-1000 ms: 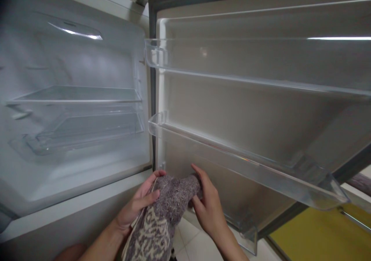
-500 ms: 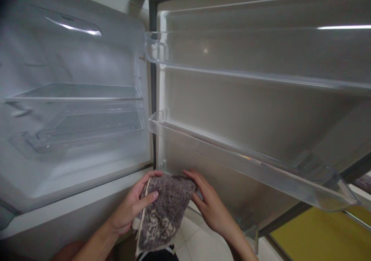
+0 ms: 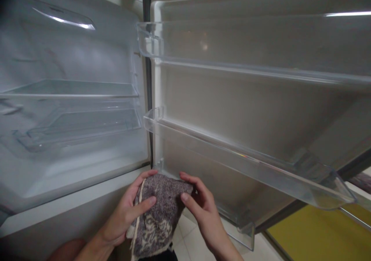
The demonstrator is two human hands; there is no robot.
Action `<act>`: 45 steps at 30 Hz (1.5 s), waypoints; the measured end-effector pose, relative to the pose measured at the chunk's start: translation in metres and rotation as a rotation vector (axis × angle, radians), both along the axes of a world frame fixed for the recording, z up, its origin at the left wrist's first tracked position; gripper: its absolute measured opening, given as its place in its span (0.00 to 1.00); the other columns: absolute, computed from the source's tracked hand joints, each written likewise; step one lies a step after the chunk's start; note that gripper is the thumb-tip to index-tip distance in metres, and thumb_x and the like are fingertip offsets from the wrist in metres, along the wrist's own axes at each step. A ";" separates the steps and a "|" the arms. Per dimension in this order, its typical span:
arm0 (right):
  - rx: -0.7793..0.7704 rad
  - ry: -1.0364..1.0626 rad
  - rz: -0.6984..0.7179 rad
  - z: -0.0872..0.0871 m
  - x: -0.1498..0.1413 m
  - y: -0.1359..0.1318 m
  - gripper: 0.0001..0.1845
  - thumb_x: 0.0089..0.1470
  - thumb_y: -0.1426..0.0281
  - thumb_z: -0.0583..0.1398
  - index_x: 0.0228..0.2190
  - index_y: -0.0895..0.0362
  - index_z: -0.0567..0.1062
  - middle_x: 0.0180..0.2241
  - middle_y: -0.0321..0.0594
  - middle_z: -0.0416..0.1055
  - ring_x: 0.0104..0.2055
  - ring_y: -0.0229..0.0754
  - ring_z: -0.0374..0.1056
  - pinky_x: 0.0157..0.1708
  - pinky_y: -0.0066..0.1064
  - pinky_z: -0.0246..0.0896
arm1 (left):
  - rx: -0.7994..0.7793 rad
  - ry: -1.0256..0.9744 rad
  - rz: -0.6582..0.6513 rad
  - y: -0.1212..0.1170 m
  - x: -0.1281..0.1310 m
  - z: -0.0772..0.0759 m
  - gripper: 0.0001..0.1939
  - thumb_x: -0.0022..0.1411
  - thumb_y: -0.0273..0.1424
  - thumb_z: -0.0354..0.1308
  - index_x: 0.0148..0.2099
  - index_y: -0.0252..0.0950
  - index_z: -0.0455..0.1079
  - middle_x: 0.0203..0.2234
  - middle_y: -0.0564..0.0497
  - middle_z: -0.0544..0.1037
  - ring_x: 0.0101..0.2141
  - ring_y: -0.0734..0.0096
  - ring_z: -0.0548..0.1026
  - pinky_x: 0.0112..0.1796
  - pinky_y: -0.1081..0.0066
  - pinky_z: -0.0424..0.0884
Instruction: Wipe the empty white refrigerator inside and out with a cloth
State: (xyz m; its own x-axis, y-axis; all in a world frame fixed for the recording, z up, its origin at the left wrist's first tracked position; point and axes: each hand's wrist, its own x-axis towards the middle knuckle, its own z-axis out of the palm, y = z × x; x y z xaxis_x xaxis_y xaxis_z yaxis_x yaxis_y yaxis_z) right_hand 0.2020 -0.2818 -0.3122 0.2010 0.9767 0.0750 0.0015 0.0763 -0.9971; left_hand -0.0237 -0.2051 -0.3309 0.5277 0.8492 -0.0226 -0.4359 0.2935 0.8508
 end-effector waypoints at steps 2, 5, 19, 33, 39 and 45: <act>0.018 -0.007 -0.095 0.003 -0.009 0.001 0.29 0.55 0.50 0.74 0.53 0.49 0.82 0.60 0.46 0.76 0.57 0.52 0.73 0.54 0.38 0.72 | 0.028 0.023 0.032 -0.003 -0.001 0.002 0.39 0.59 0.38 0.78 0.69 0.45 0.68 0.57 0.44 0.81 0.53 0.52 0.82 0.52 0.62 0.78; 0.025 -0.004 -0.147 0.008 -0.017 0.002 0.30 0.50 0.51 0.77 0.50 0.51 0.82 0.45 0.43 0.80 0.45 0.47 0.74 0.44 0.33 0.71 | 0.048 0.044 0.080 -0.004 -0.004 0.002 0.37 0.60 0.39 0.77 0.68 0.45 0.68 0.57 0.45 0.82 0.53 0.54 0.82 0.52 0.64 0.77; 0.240 -0.360 -0.200 0.018 -0.025 0.003 0.11 0.59 0.58 0.70 0.41 0.49 0.84 0.43 0.38 0.78 0.46 0.43 0.75 0.48 0.29 0.68 | 0.240 0.180 0.174 -0.009 -0.009 0.003 0.28 0.63 0.43 0.75 0.61 0.44 0.74 0.54 0.47 0.82 0.51 0.58 0.81 0.52 0.68 0.75; 0.193 -0.267 -0.197 0.016 -0.029 -0.006 0.16 0.56 0.58 0.72 0.45 0.49 0.83 0.53 0.46 0.77 0.63 0.55 0.70 0.61 0.40 0.67 | 0.192 0.145 0.160 -0.015 -0.012 0.008 0.29 0.61 0.43 0.76 0.60 0.43 0.73 0.54 0.47 0.81 0.51 0.56 0.80 0.51 0.66 0.75; 0.210 -0.265 -0.208 0.012 -0.029 -0.003 0.16 0.56 0.57 0.73 0.44 0.49 0.83 0.53 0.46 0.77 0.63 0.55 0.70 0.62 0.40 0.67 | 0.250 0.173 0.148 -0.010 -0.014 0.003 0.28 0.64 0.43 0.74 0.62 0.45 0.72 0.53 0.48 0.80 0.50 0.59 0.80 0.52 0.67 0.74; 0.147 -0.310 -0.172 0.010 -0.010 0.011 0.20 0.61 0.53 0.69 0.50 0.50 0.81 0.52 0.45 0.77 0.56 0.51 0.73 0.58 0.40 0.71 | 0.639 0.410 0.150 0.021 -0.003 0.006 0.27 0.71 0.38 0.66 0.70 0.47 0.72 0.62 0.45 0.73 0.64 0.54 0.72 0.67 0.59 0.64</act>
State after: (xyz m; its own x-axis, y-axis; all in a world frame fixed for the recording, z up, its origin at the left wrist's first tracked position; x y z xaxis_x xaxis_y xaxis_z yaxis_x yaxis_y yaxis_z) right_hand 0.1922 -0.2709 -0.3019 0.3066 0.9052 0.2944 0.3264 0.1905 -0.9258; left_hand -0.0263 -0.1844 -0.3249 0.4613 0.8248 0.3270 -0.0459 -0.3459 0.9371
